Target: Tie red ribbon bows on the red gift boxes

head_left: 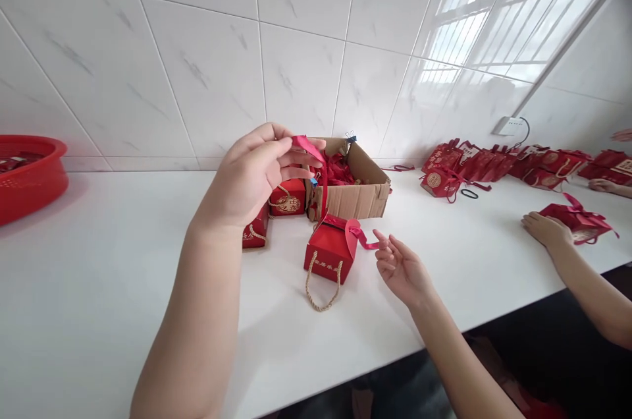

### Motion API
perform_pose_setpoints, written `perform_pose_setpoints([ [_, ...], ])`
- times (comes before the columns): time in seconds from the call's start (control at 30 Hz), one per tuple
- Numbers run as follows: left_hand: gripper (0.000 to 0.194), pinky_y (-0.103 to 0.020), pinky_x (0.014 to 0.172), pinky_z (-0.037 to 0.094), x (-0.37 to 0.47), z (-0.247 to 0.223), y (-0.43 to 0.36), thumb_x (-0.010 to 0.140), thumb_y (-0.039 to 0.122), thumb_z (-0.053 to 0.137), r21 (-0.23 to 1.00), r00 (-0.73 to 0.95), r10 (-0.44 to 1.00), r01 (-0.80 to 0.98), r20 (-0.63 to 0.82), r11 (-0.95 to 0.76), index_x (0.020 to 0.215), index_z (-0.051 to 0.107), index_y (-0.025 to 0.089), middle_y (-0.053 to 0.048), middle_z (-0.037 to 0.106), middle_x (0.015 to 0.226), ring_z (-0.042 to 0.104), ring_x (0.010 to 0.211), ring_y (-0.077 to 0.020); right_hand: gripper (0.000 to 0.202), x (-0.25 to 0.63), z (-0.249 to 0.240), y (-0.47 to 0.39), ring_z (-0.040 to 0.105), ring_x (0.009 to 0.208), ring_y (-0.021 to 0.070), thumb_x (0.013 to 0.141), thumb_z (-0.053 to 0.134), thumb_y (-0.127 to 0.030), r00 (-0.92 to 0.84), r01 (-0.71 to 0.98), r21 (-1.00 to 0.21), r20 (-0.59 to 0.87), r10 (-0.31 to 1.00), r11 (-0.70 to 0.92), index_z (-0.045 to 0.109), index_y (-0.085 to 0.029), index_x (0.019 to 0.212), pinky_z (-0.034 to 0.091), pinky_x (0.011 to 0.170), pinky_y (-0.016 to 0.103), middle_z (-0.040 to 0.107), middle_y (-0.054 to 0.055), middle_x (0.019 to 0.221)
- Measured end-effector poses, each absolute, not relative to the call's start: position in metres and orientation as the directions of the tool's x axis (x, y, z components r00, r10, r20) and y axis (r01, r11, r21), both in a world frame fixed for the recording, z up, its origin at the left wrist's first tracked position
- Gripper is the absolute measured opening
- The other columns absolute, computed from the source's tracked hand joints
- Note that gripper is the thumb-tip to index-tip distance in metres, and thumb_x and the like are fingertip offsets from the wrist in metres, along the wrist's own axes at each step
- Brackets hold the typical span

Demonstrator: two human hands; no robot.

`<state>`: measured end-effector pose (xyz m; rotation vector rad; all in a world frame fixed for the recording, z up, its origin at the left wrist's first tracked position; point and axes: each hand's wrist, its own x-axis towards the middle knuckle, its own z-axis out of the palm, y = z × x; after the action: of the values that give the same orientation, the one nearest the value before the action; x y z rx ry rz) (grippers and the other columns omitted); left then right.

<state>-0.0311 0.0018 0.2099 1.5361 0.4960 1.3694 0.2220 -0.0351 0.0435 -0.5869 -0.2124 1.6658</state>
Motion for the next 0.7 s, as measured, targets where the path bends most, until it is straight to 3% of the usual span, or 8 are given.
perform_pose_setpoints([
  [0.1, 0.015, -0.033, 0.072, 0.051, -0.032, 0.210, 0.002, 0.088, 0.014, 0.045, 0.833, 0.252, 0.806, -0.311, 0.536, -0.457, 0.080, 0.058, 0.017, -0.009, 0.071, 0.098, 0.066, 0.086, -0.0189, 0.005, 0.217, 0.045, -0.035, 0.043, 0.045, 0.0035, 0.089, 0.054, -0.018, -0.174, -0.871, -0.385, -0.336, 0.926, -0.304, 0.053, -0.014, 0.086, 0.035, 0.036, 0.014, 0.051, -0.004, 0.062],
  [0.13, 0.015, -0.033, 0.073, 0.052, -0.032, 0.210, 0.003, 0.088, 0.014, 0.045, 0.831, 0.243, 0.807, -0.311, 0.538, -0.461, 0.080, 0.058, 0.017, -0.009, 0.071, 0.097, 0.066, 0.085, -0.0184, 0.011, 0.215, 0.045, -0.036, 0.041, 0.044, 0.0033, 0.089, 0.054, -0.020, -0.225, -0.862, -0.355, -0.371, 0.901, -0.361, 0.051, -0.014, 0.079, 0.033, 0.034, 0.013, 0.049, -0.004, 0.060],
  [0.27, 0.015, -0.032, 0.074, 0.052, -0.032, 0.209, 0.004, 0.088, 0.015, 0.045, 0.829, 0.246, 0.804, -0.318, 0.541, -0.461, 0.081, 0.058, 0.016, -0.009, 0.071, 0.095, 0.066, 0.084, -0.0177, 0.013, 0.206, 0.039, -0.040, 0.041, 0.041, 0.0032, 0.089, 0.054, -0.024, -0.374, -0.822, -0.243, -0.451, 0.811, -0.514, 0.049, -0.013, 0.084, 0.028, 0.031, 0.013, 0.047, -0.004, 0.059],
  [0.5, 0.014, -0.033, 0.080, 0.052, -0.034, 0.209, 0.008, 0.087, 0.013, 0.047, 0.823, 0.238, 0.813, -0.372, 0.531, -0.429, 0.080, 0.058, 0.015, -0.005, 0.068, 0.085, 0.065, 0.086, -0.0169, 0.008, 0.200, 0.033, -0.035, 0.043, 0.044, 0.0032, 0.092, 0.045, -0.021, -0.317, -0.939, 0.009, -0.398, 0.861, -0.342, 0.046, -0.013, 0.094, 0.032, 0.034, 0.012, 0.049, -0.002, 0.065],
  [0.6, 0.010, -0.033, 0.080, 0.052, -0.034, 0.210, 0.009, 0.085, 0.013, 0.050, 0.825, 0.211, 0.827, -0.372, 0.521, -0.425, 0.079, 0.058, 0.015, -0.005, 0.066, 0.082, 0.064, 0.087, -0.0176, 0.008, 0.202, 0.037, -0.029, 0.041, 0.043, 0.0036, 0.092, 0.042, -0.016, -0.221, -0.964, -0.045, -0.408, 0.886, -0.261, 0.045, -0.016, 0.085, 0.031, 0.035, 0.014, 0.047, -0.004, 0.062],
  [0.7, 0.005, -0.035, 0.083, 0.051, -0.035, 0.209, 0.011, 0.080, 0.011, 0.055, 0.841, 0.153, 0.861, -0.352, 0.485, -0.411, 0.078, 0.055, 0.016, -0.004, 0.066, 0.079, 0.064, 0.087, -0.0186, 0.017, 0.208, 0.046, -0.024, 0.037, 0.042, 0.0037, 0.090, 0.044, -0.015, -0.027, -0.956, -0.259, -0.389, 0.921, -0.137, 0.043, -0.018, 0.074, 0.030, 0.036, 0.014, 0.042, -0.006, 0.057],
])
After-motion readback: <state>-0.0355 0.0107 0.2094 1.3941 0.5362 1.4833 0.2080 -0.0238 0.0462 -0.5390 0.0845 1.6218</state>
